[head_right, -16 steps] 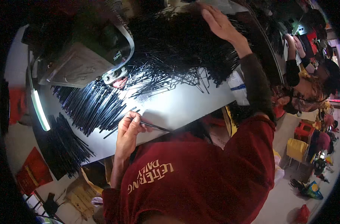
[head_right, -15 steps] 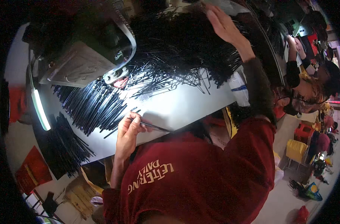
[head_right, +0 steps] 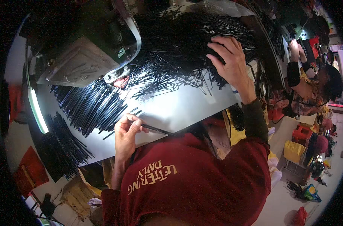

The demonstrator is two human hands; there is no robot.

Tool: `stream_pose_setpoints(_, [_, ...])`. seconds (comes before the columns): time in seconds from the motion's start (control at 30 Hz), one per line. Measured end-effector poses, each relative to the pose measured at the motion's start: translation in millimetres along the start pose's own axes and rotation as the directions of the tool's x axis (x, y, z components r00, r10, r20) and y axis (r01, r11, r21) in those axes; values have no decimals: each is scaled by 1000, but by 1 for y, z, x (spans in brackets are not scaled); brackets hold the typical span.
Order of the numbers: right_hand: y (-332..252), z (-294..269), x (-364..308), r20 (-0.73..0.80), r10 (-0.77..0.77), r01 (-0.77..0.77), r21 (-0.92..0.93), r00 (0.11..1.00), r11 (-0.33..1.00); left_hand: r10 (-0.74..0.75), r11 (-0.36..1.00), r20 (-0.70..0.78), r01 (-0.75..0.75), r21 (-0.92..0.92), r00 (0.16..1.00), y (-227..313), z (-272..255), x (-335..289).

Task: The person assembles metal spokes or rods by inserting them into an assembly machine or hub template by hand.

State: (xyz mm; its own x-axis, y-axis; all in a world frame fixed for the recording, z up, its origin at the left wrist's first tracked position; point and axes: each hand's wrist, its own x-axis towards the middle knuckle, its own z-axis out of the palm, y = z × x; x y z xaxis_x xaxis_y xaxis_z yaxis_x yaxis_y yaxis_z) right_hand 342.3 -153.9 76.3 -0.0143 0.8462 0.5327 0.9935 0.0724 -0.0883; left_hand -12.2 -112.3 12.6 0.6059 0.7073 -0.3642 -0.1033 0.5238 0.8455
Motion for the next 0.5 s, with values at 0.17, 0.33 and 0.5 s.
stream_pose_setpoints(0.17, [0,8,-1,-52,76,-72,76,996,995,7,1000,-13,-7,1,1000,2,-11,-3])
stream_pose_setpoints(0.33, [-34,12,12,-228,-226,228,-18,947,973,259,965,-4,-259,-47,966,3,-23,7])
stream_pose_setpoints(0.5, [-119,60,23,-237,-396,459,373,887,806,178,862,-70,-190,-469,982,23,-18,14])
